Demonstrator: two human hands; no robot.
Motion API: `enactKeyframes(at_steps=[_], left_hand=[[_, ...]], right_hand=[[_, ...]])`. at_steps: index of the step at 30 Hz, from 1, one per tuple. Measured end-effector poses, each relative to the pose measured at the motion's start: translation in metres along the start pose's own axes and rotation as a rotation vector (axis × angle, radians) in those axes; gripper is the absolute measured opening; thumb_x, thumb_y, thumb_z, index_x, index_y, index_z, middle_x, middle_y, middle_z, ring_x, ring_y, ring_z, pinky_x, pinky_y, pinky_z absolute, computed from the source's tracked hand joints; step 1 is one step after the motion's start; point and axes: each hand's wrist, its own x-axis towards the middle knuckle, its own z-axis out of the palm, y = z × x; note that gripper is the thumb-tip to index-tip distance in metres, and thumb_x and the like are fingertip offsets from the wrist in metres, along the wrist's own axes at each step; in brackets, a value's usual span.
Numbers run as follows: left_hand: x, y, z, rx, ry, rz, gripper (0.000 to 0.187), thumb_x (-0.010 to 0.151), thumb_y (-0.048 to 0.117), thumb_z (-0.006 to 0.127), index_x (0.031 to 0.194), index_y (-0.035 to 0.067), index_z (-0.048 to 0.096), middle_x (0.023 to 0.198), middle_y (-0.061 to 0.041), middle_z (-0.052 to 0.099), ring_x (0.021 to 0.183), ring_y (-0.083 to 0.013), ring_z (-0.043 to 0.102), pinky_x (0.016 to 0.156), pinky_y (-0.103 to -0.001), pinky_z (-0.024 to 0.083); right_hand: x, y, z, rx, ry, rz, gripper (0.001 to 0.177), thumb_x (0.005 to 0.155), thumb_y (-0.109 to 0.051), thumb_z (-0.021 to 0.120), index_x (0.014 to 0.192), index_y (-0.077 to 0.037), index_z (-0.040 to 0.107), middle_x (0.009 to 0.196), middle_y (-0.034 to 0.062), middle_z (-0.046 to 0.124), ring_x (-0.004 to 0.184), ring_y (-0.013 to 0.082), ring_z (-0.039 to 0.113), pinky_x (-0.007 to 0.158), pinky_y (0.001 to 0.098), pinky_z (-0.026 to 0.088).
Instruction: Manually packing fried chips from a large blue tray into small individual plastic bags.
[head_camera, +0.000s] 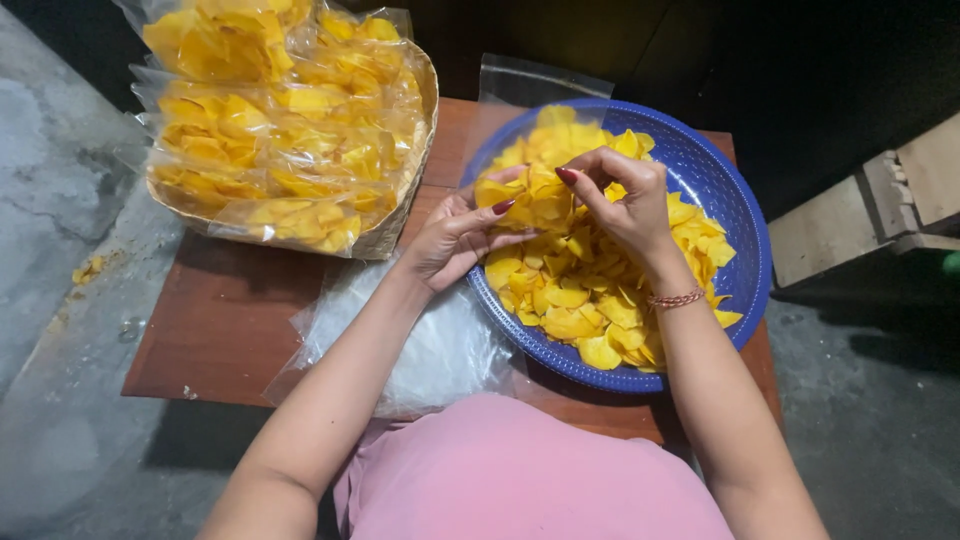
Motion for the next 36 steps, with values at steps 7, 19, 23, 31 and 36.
enactKeyframes(at_steps=[7,19,23,31,36], left_hand=[[0.000,-0.002,-0.004,-0.021,0.011,-0.010,0.050,0.094,-0.002,0.069,0.142,0.005,0.058,0.134,-0.025,0.064,0.122,-0.0431,0.063,0.101,-0.060,0.054],[0.003,-0.006,-0.008,0.065,0.095,-0.031,0.052,0.090,0.004,0.076,0.140,0.003,0.059,0.129,-0.026,0.066,0.113,-0.0400,0.069,0.095,-0.059,0.058],[0.001,-0.009,-0.001,0.191,0.151,0.008,0.056,0.086,0.004,0.079,0.137,0.000,0.058,0.124,-0.022,0.068,0.106,-0.0371,0.072,0.087,-0.053,0.063],[-0.001,-0.005,0.008,0.249,0.158,-0.003,0.049,0.087,0.001,0.073,0.135,-0.001,0.062,0.118,-0.018,0.069,0.099,-0.0344,0.073,0.082,-0.051,0.064],[-0.003,-0.010,0.012,0.274,0.208,0.064,0.043,0.083,-0.004,0.071,0.126,-0.003,0.066,0.108,-0.015,0.071,0.088,-0.0296,0.076,0.074,-0.045,0.066]], right_hand=[[-0.001,-0.001,0.001,0.004,-0.020,0.024,0.010,0.103,-0.008,0.071,0.095,-0.003,0.074,0.062,0.0062,0.066,0.053,0.0189,0.060,0.060,0.0309,0.051],[0.003,-0.010,0.000,0.061,-0.032,0.051,0.008,0.100,-0.007,0.073,0.099,-0.005,0.081,0.073,0.0104,0.071,0.062,0.0161,0.065,0.061,0.0307,0.053],[0.004,-0.012,-0.002,0.084,-0.084,0.035,0.010,0.099,-0.008,0.072,0.095,-0.005,0.080,0.070,0.0089,0.070,0.059,0.0181,0.064,0.062,0.0302,0.053],[0.002,-0.009,-0.001,0.116,-0.105,0.024,0.012,0.097,-0.009,0.071,0.090,-0.006,0.080,0.070,0.0079,0.071,0.058,0.0184,0.065,0.060,0.0319,0.054],[0.004,-0.010,0.000,0.124,-0.122,0.032,0.012,0.097,-0.011,0.072,0.088,-0.007,0.079,0.069,0.0058,0.070,0.058,0.0166,0.065,0.061,0.0297,0.054]])
